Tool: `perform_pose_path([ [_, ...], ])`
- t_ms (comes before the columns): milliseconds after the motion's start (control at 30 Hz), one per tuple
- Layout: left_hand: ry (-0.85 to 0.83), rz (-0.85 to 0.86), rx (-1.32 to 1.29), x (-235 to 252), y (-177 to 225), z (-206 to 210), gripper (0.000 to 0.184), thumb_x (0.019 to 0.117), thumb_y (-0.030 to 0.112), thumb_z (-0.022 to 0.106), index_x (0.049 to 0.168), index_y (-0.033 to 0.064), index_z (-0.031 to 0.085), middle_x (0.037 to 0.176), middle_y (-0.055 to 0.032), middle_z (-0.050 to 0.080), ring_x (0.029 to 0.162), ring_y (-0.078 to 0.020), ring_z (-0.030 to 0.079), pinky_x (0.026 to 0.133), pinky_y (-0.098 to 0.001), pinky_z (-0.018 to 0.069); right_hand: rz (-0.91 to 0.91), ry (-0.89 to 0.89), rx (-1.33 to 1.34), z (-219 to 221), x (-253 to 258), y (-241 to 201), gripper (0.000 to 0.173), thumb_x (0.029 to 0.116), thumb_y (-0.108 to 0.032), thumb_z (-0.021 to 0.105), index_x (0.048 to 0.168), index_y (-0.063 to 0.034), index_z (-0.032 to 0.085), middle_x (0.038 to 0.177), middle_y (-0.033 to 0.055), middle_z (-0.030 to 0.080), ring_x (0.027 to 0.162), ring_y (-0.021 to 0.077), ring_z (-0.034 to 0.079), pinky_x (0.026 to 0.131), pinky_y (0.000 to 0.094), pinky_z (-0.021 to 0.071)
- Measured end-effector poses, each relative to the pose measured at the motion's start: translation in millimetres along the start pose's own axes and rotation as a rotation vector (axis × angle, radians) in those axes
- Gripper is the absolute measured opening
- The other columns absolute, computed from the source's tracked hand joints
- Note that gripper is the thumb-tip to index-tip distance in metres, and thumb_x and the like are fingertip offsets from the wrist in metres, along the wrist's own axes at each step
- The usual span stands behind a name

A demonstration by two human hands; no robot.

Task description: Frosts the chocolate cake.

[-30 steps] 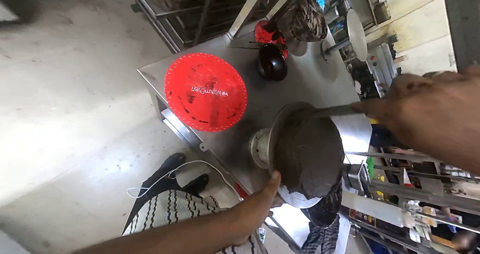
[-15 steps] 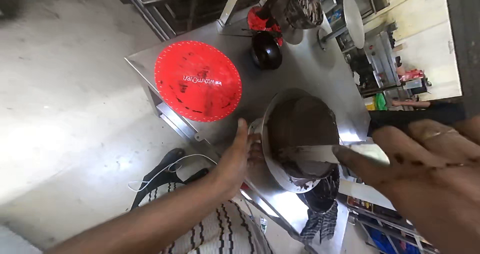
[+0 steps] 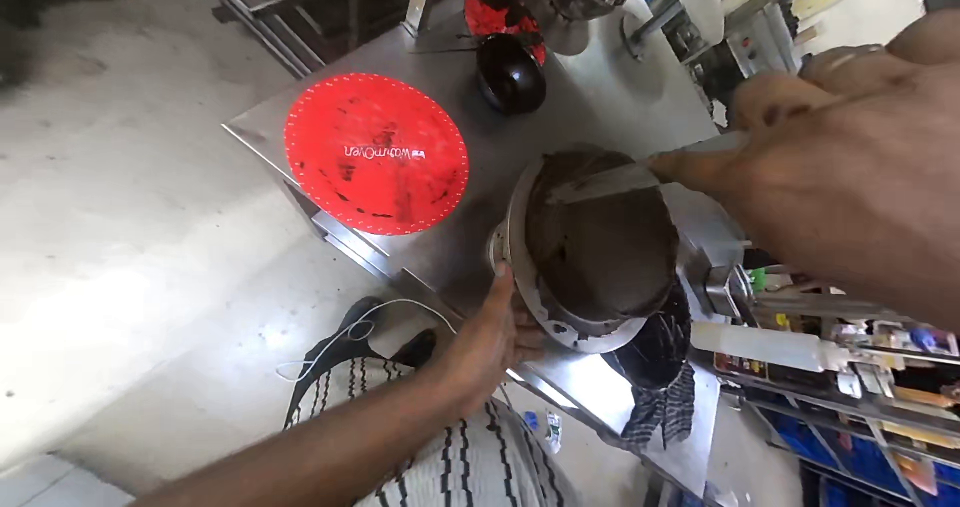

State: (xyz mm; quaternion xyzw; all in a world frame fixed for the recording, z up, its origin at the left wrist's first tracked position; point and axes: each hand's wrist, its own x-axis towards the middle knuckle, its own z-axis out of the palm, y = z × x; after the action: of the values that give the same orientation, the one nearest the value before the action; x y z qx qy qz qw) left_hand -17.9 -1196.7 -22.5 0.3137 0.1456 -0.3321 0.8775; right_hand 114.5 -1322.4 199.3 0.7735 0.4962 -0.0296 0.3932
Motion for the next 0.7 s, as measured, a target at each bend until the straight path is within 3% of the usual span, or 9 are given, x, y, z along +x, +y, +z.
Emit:
perform_pose_path([
  [100,0.048,0.048,0.039,2,16,-4,0.082,0.1004,0.069,0.004,0.155,0.0137,0.031,0.126,-0.0163,0.063,0.104,-0.0275,0.068,0.089,-0.0447,0.0568,0.079,-0.078,0.058,-2,-11,-13,0.025,0.0891,-0.008,0.065,0.112,-0.0122,0.075,0.085,0.0212,0.060,0.072,0.0441,0.060,0.060,0.0610,0.0451],
  [167,0.084,0.098,0.051,4,23,-6,0.083,0.0992,0.070,0.003,0.150,0.0141,0.037,0.115,-0.0118,0.067,0.095,-0.0234,0.070,0.084,-0.0423,0.0581,0.130,-0.168,0.102,-7,-32,-29,0.036,0.0894,-0.009,0.071,0.124,-0.0195,0.074,0.099,0.0220,0.061,0.092,0.0466,0.059,0.081,0.0657,0.0442],
  [233,0.103,0.158,0.035,7,26,-7,0.082,0.0995,0.070,0.003,0.150,0.0154,0.038,0.116,-0.0097,0.067,0.098,-0.0213,0.069,0.085,-0.0407,0.0576,-0.004,-0.047,0.061,-12,-31,-24,0.035,0.0884,-0.001,0.064,0.120,-0.0127,0.073,0.097,0.0222,0.062,0.085,0.0450,0.061,0.069,0.0592,0.0447],
  [300,0.107,0.195,0.015,7,23,-4,0.078,0.1002,0.069,0.004,0.153,0.0193,0.033,0.126,-0.0082,0.064,0.106,-0.0208,0.067,0.088,-0.0406,0.0567,-0.026,0.057,0.048,-6,-15,-7,0.034,0.0909,0.010,0.055,0.117,-0.0047,0.070,0.096,0.0278,0.060,0.083,0.0501,0.060,0.065,0.0610,0.0427],
  [367,0.098,0.189,0.009,9,15,1,0.073,0.1005,0.069,0.005,0.155,0.0249,0.027,0.129,-0.0077,0.062,0.106,-0.0225,0.067,0.086,-0.0421,0.0576,0.062,-0.054,0.062,-6,1,6,0.035,0.0935,0.010,0.053,0.121,-0.0068,0.067,0.093,0.0272,0.058,0.085,0.0505,0.060,0.062,0.0594,0.0458],
  [467,0.058,0.141,-0.001,8,9,3,0.074,0.1009,0.068,0.006,0.156,0.0225,0.022,0.125,-0.0119,0.064,0.103,-0.0279,0.070,0.087,-0.0479,0.0593,0.080,-0.182,0.088,-13,5,8,0.024,0.0876,0.001,0.061,0.106,-0.0133,0.066,0.081,0.0174,0.056,0.072,0.0390,0.062,0.053,0.0516,0.0458],
  [533,0.062,0.124,-0.023,7,19,2,0.078,0.0991,0.070,0.004,0.152,0.0194,0.029,0.119,-0.0128,0.067,0.099,-0.0282,0.071,0.084,-0.0484,0.0597,0.118,-0.260,0.075,-21,-2,-11,0.017,0.0869,-0.002,0.066,0.100,-0.0120,0.071,0.083,0.0161,0.059,0.072,0.0373,0.061,0.055,0.0515,0.0445],
  [600,0.104,0.132,-0.002,7,33,1,0.083,0.0972,0.072,0.000,0.147,0.0181,0.038,0.110,-0.0113,0.069,0.092,-0.0256,0.071,0.080,-0.0455,0.0601,0.059,-0.190,0.052,-22,-15,-21,0.023,0.0828,0.002,0.063,0.099,-0.0101,0.073,0.081,0.0170,0.057,0.075,0.0388,0.060,0.060,0.0532,0.0428],
  [700,0.179,0.204,0.022,9,45,-4,0.086,0.0970,0.071,-0.005,0.146,0.0187,0.041,0.107,-0.0091,0.069,0.085,-0.0205,0.071,0.076,-0.0396,0.0597,0.004,-0.018,0.108,-5,-15,-7,0.029,0.0886,0.010,0.056,0.111,-0.0021,0.070,0.090,0.0237,0.056,0.081,0.0441,0.058,0.060,0.0540,0.0435],
])
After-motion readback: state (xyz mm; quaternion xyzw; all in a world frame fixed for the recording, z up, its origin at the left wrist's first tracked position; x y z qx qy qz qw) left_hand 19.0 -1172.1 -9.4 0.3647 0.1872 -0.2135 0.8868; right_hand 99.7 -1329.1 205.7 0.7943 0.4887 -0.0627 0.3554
